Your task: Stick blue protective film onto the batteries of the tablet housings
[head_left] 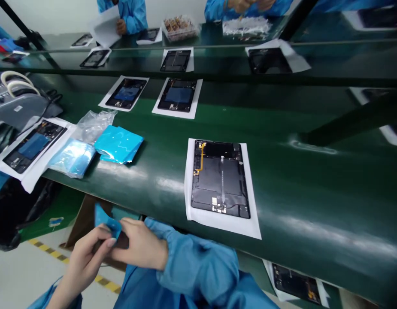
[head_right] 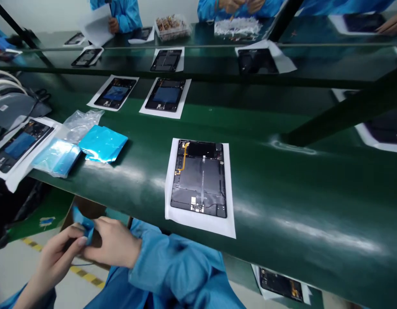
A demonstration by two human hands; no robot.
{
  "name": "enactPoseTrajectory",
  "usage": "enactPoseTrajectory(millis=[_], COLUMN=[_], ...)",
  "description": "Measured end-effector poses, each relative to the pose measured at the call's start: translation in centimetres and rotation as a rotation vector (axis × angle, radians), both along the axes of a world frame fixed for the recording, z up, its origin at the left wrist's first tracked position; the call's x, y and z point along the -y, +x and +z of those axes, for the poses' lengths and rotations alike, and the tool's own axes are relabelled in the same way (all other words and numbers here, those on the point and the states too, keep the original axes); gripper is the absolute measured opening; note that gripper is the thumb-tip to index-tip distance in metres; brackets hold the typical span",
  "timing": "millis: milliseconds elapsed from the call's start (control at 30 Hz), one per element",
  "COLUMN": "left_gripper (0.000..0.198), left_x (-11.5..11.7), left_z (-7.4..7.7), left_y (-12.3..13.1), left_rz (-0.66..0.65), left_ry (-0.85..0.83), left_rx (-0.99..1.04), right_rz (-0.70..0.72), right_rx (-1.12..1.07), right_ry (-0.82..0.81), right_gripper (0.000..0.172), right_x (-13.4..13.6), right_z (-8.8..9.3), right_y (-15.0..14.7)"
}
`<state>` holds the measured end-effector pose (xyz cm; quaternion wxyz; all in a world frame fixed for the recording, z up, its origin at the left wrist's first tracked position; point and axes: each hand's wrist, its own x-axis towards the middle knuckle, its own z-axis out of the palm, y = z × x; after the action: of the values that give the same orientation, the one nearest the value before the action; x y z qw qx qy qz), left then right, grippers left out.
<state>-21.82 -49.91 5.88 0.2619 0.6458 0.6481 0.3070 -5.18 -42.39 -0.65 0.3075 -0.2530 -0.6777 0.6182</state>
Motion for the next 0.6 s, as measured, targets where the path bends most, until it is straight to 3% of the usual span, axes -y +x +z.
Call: enactPoseTrajectory(millis=[133, 300, 400, 533, 600], left_gripper=[0.037, 0.040, 0.030, 0.029, 0.030], left_x=[2.9, 3.1, 2.8, 4.3, 5.5], left_z=[-4.4, -8.3, -8.6, -6.9, -6.0], left_y=[-2.4, -3.9, -6.4, -10.5, -11.1], left_rz=[0.254, 0.401, 0.538, 0.793, 0.886], left_ry=[-0.114, -0.162, -0.160, -0.102, -0.081], left_rx=[-0.027, -0.125, -0.249, -0.438, -0.503], right_rz=[0.118, 0.042, -0.035, -0.097, -0.110], right_rx=[-0.025, 0.130, 0.209, 0.198, 0.174], right_ry=[-0.247, -0.255, -0.209, -0.094, -0.021], right_gripper=[0.027, 0.033, 0.033, 0.040, 0.041], right_x=[2.1, 3.0, 1.6, -1.5, -2.4], right_z=[-5.0, -9.3, -10.6, -10.8, -10.2], right_y=[-2.6, -4.5, -5.5, -6.9, -7.7])
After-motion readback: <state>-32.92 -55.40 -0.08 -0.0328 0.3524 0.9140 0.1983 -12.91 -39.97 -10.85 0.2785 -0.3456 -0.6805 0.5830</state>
